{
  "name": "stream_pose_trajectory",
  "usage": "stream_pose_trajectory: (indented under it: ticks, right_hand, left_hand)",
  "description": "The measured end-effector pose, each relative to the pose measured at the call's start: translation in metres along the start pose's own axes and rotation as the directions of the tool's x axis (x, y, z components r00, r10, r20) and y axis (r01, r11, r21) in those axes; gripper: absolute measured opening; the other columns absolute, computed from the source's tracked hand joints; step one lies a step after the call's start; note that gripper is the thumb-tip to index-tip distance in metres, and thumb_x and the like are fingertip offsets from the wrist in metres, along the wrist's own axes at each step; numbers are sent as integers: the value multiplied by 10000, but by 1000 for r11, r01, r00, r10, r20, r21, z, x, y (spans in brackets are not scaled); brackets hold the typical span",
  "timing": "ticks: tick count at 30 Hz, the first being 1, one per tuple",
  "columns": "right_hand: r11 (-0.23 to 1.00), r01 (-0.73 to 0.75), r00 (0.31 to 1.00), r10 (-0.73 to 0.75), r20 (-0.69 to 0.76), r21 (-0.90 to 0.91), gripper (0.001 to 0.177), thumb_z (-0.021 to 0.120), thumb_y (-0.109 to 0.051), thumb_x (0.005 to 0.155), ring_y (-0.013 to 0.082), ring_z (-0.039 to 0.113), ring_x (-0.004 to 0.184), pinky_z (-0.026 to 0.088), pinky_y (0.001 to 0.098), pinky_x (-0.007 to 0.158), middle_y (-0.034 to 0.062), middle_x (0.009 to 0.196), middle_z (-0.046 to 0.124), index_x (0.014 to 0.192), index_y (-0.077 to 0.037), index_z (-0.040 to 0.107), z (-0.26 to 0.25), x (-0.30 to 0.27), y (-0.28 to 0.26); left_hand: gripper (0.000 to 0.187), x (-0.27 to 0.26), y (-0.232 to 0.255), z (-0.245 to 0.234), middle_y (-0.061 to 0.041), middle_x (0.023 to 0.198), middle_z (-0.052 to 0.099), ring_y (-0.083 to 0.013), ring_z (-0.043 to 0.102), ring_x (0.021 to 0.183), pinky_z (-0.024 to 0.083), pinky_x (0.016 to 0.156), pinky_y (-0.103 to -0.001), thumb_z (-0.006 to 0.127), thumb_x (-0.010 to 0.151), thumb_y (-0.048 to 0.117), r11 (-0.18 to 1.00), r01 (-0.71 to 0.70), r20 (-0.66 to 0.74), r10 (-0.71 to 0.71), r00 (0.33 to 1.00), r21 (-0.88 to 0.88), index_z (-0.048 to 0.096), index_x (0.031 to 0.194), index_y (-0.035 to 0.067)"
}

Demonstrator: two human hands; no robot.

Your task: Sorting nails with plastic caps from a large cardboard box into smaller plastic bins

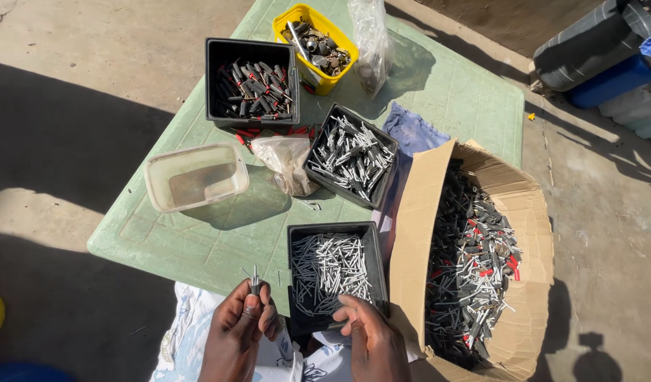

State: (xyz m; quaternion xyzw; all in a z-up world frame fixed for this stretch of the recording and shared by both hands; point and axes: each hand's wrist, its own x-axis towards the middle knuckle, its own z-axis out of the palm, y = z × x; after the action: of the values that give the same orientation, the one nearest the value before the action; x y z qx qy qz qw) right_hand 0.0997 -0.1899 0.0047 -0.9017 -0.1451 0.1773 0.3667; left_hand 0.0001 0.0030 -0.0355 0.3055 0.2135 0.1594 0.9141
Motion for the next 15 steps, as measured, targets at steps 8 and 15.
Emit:
stream_pose_trajectory:
  ticks: [8,15]
  right_hand:
    - [707,27,987,95,-133,706,412,653,-256,932,160,538,371,381,253,405,227,625,740,1122,87,782,-83,-15,35]
    - [947,-151,839,274,-469,283,364,382,-41,1014,162,588,761,474,302,769,77,881,723,1229,-41,676,-178,36,120]
  left_hand:
    - [354,17,-33,-40,-129,622,524,-239,527,586,423,594,-332,624,1021,289,991,-126,297,105,949,54,564,950,-52]
    - [355,26,-44,-54,-153,663,626,-243,614,597,467,551,-329,605,1043,328,977,-176,451,105,886,118,575,986,-21]
